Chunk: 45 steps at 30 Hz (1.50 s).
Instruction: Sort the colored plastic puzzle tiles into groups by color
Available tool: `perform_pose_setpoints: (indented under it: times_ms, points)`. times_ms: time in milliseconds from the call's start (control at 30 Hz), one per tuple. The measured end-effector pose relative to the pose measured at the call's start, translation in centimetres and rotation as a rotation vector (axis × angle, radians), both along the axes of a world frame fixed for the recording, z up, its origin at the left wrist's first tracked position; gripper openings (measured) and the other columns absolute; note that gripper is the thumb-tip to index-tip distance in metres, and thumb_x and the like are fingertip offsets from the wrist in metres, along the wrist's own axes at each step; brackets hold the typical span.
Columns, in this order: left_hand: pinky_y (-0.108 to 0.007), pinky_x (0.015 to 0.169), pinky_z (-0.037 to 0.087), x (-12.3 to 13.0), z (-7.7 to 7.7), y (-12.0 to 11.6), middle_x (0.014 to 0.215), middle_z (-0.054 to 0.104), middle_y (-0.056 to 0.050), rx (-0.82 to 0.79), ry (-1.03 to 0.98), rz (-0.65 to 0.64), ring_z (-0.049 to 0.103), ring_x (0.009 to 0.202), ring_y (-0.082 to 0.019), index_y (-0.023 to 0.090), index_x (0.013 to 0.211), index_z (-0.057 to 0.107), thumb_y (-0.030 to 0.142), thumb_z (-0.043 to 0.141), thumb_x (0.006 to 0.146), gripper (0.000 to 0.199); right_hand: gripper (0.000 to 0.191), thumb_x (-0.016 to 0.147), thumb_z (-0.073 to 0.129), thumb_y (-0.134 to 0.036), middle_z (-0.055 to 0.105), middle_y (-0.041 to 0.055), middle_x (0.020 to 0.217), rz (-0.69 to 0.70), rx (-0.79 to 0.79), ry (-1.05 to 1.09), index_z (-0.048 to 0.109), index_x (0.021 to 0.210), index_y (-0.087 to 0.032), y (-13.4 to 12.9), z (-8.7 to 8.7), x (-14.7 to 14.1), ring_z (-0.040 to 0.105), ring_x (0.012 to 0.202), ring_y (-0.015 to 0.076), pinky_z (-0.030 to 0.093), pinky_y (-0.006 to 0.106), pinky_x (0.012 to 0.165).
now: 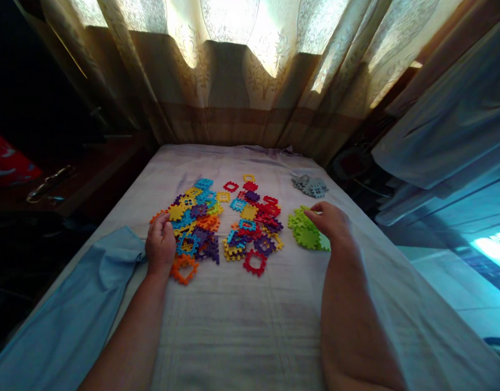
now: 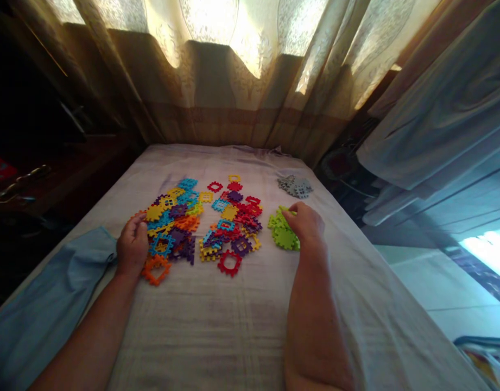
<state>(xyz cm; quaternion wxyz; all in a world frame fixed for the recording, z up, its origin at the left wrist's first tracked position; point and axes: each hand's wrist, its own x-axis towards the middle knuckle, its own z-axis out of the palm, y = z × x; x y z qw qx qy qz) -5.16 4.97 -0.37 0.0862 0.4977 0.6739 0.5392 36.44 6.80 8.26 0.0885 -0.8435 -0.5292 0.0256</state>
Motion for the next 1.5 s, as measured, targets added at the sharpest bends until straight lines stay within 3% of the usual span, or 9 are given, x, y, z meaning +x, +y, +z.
perform_pose_setpoints:
  times_ms: [167,333,533,733,1033,1233,1500]
  points:
    - [-0.038,0.098,0.05,0.2,0.3,0.0,0.11,0.07,-0.009,0.037,-0.331,0.048,0.066,0.104,-0.021,0.019,0.112,0.064,0.042,0.045,0.091,0.037,0.033,0.082,0.064,-0.047,0.074,0.0097,0.103,-0.083,-0.123,0.003,0.074,0.103,-0.023,-0.1,-0.7,1.7,0.068,0.09,0.024,0.047,0.031,0.07]
    - [-0.034,0.098,0.051,0.6,0.6,0.1,0.11,0.069,-0.011,0.13,-0.517,0.033,0.065,0.107,-0.019,0.017,0.106,0.063,0.046,0.044,0.093,0.038,0.036,0.086,0.058,-0.048,0.073,0.0114,0.107,-0.002,-0.085,-0.018,0.075,0.106,-0.023,0.1,0.1,-0.6,0.067,0.096,0.026,0.049,0.033,0.075]
    - [-0.036,0.089,0.056,1.0,1.2,-0.2,0.112,0.068,-0.014,0.103,-0.535,0.034,0.067,0.104,-0.022,0.015,0.109,0.063,0.057,0.038,0.093,0.051,0.033,0.09,0.053,-0.042,0.073,0.0086,0.11,0.295,0.062,-0.012,0.075,0.105,-0.024,0.0,0.6,-7.0,0.067,0.099,0.023,0.049,0.031,0.082]
    - [-0.034,0.088,0.056,0.9,0.7,-0.2,0.115,0.069,-0.015,0.087,-0.492,0.002,0.067,0.105,-0.022,0.016,0.109,0.064,0.063,0.037,0.092,0.057,0.029,0.093,0.05,-0.033,0.073,0.0062,0.113,0.582,0.067,0.012,0.074,0.107,-0.026,-0.4,0.3,-13.7,0.065,0.105,0.0218,0.048,0.031,0.09]
    - [-0.033,0.086,0.054,0.7,0.3,-0.3,0.109,0.07,-0.012,0.073,-0.398,-0.025,0.067,0.101,-0.021,0.017,0.106,0.066,0.065,0.036,0.092,0.058,0.038,0.093,0.047,-0.022,0.065,0.0075,0.127,0.933,-0.047,-0.086,0.067,0.125,-0.029,3.9,-0.9,-20.7,0.057,0.116,0.0227,0.043,0.033,0.098]
    - [-0.033,0.089,0.051,0.5,0.0,-0.1,0.11,0.069,-0.011,0.064,-0.334,-0.02,0.065,0.1,-0.02,0.018,0.104,0.066,0.064,0.035,0.093,0.056,0.031,0.092,0.051,-0.024,0.063,0.0129,0.126,0.982,-0.054,-0.159,0.069,0.118,-0.022,4.4,-1.1,-21.3,0.054,0.118,0.0277,0.045,0.038,0.095]
    - [-0.035,0.097,0.049,0.5,-0.2,0.0,0.109,0.07,-0.01,0.091,-0.288,-0.023,0.065,0.101,-0.02,0.019,0.101,0.067,0.058,0.037,0.095,0.05,0.02,0.093,0.053,-0.024,0.068,0.0087,0.119,0.948,0.099,-0.008,0.071,0.1,-0.02,3.0,-1.1,-19.1,0.058,0.112,0.0232,0.041,0.035,0.097]
